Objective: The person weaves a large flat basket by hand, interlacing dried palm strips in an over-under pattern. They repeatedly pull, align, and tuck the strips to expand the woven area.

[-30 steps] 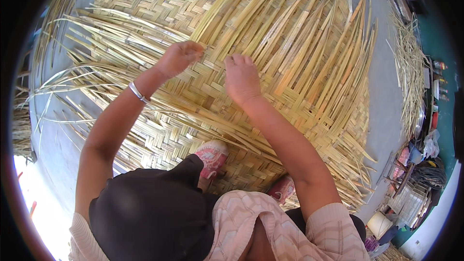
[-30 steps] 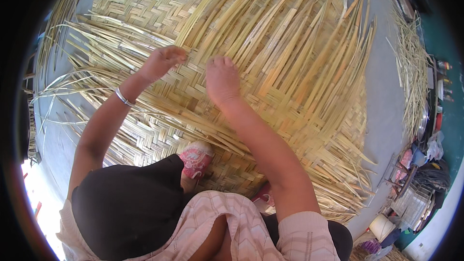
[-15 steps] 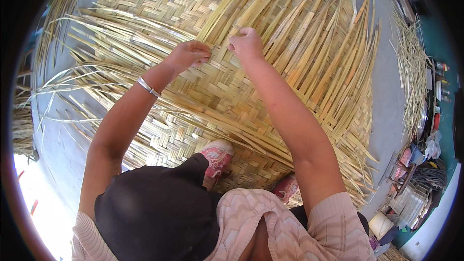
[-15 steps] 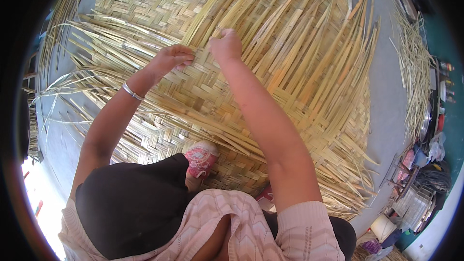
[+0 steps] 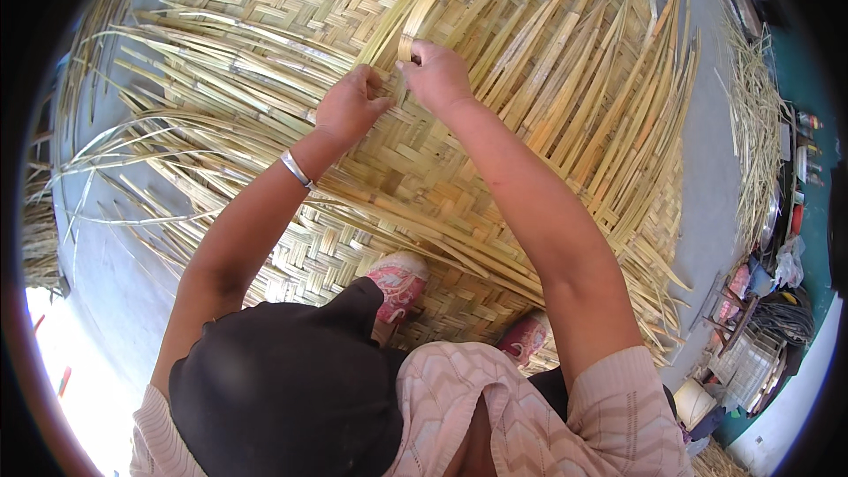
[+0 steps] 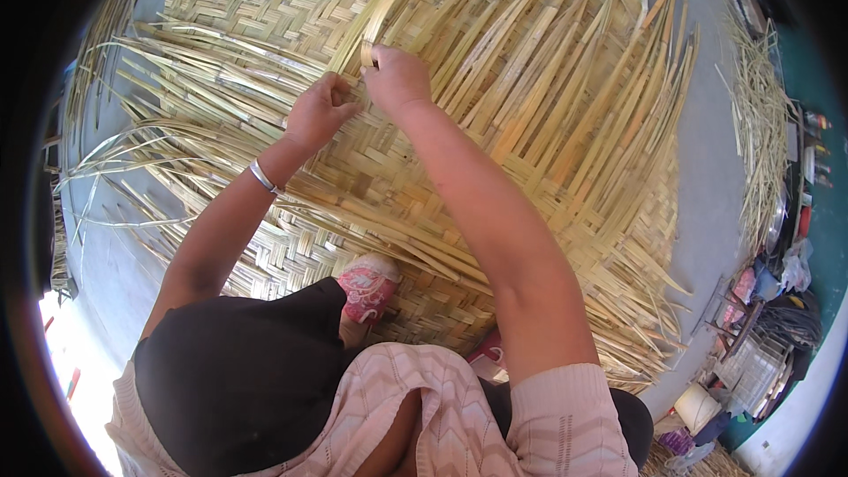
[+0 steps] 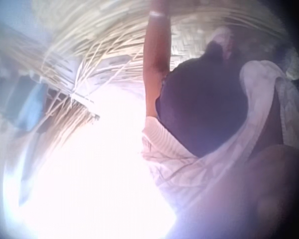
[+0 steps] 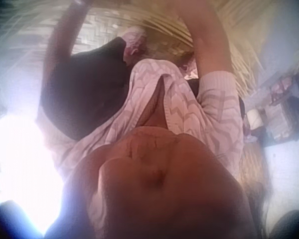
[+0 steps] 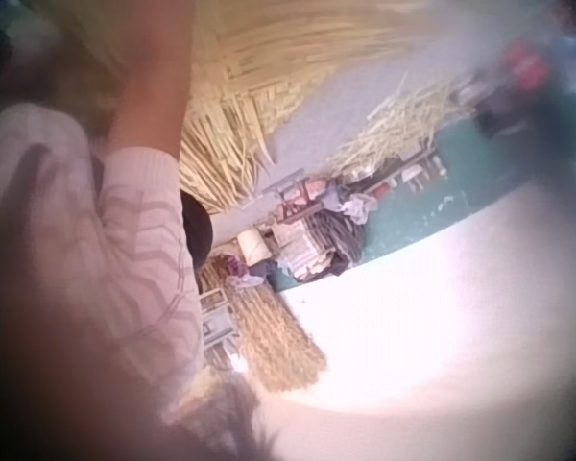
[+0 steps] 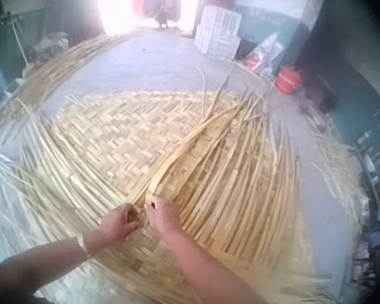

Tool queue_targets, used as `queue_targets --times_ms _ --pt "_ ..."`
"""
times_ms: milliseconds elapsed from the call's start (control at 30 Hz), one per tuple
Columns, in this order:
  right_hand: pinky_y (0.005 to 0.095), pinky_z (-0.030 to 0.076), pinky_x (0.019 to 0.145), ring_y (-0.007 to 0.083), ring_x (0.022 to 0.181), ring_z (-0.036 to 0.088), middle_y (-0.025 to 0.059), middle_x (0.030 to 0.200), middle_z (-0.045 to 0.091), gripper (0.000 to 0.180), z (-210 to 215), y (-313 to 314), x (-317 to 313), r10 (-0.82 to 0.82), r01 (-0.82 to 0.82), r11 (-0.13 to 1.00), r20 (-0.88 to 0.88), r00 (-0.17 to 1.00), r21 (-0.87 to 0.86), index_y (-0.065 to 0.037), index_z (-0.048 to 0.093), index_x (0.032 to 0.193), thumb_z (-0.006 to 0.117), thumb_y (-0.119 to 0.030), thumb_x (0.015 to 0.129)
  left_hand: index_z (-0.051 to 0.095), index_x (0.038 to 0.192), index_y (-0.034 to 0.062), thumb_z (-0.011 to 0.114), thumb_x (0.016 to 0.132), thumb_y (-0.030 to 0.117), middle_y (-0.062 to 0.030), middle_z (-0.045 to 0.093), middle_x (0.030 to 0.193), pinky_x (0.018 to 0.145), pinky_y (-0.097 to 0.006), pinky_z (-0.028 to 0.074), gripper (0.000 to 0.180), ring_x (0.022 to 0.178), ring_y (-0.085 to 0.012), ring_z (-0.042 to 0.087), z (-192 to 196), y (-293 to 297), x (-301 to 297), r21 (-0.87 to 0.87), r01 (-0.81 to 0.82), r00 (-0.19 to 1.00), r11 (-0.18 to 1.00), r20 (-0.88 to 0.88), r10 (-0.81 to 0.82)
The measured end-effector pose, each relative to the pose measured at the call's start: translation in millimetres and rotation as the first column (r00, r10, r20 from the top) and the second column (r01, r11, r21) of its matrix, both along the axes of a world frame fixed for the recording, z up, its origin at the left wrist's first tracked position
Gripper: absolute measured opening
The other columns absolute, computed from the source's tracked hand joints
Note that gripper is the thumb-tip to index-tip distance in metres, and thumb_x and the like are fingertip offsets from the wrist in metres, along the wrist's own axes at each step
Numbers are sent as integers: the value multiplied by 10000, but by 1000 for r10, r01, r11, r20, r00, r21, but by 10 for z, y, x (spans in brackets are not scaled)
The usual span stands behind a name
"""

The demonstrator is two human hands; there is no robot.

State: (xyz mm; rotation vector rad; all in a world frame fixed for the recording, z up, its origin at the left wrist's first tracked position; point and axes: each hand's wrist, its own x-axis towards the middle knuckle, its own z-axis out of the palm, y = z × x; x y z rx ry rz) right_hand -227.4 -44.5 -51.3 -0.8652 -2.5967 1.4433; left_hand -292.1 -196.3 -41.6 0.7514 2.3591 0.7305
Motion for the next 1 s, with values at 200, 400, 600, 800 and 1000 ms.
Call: queue_targets --times_ms 200,400,600,800,1000 --pt "413 509 763 363 848 644 193 895 681 279 18 96 36 14 -35 993 183 983 111 -40 670 996 666 -255 818 562 885 67 733 751 284 -96 615 774 659 -384 484 307 728 -280 612 -11 76 -22 -13 26 994 1000 -106 -28" --pt "287 539 581 153 687 708 86 752 678 178 -75 125 -79 -57 92 970 157 986 -227 18 613 965 638 -133 876 578 854 80 693 731 255 -127 648 883 734 -407 498 243 846 -315 634 12 136 -11 -120 28 995 992 -93 -39" --pt "268 551 586 174 735 720 127 828 700 163 -191 96 -54 -96 124 956 117 988 -266 54 599 1009 595 -61 894 608 802 81 706 733 264 -114 656 785 692 -404 504 218 769 -304 644 -13 91 -62 -75 48 997 996 -59 -53" --pt "391 519 765 314 846 680 198 877 693 271 -234 94 -89 -147 176 954 135 980 -243 13 651 1020 642 -143 799 618 805 82 743 752 339 -107 650 736 653 -400 495 291 719 -294 637 -38 47 -123 -58 100 995 993 -6 -100" --pt "413 506 797 333 887 650 170 949 674 265 148 69 291 -205 205 979 -116 972 -8 -7 631 1077 589 -107 836 607 979 80 714 802 316 -102 649 844 673 -395 500 314 772 -294 639 -43 23 32 -37 84 980 996 -178 -89"
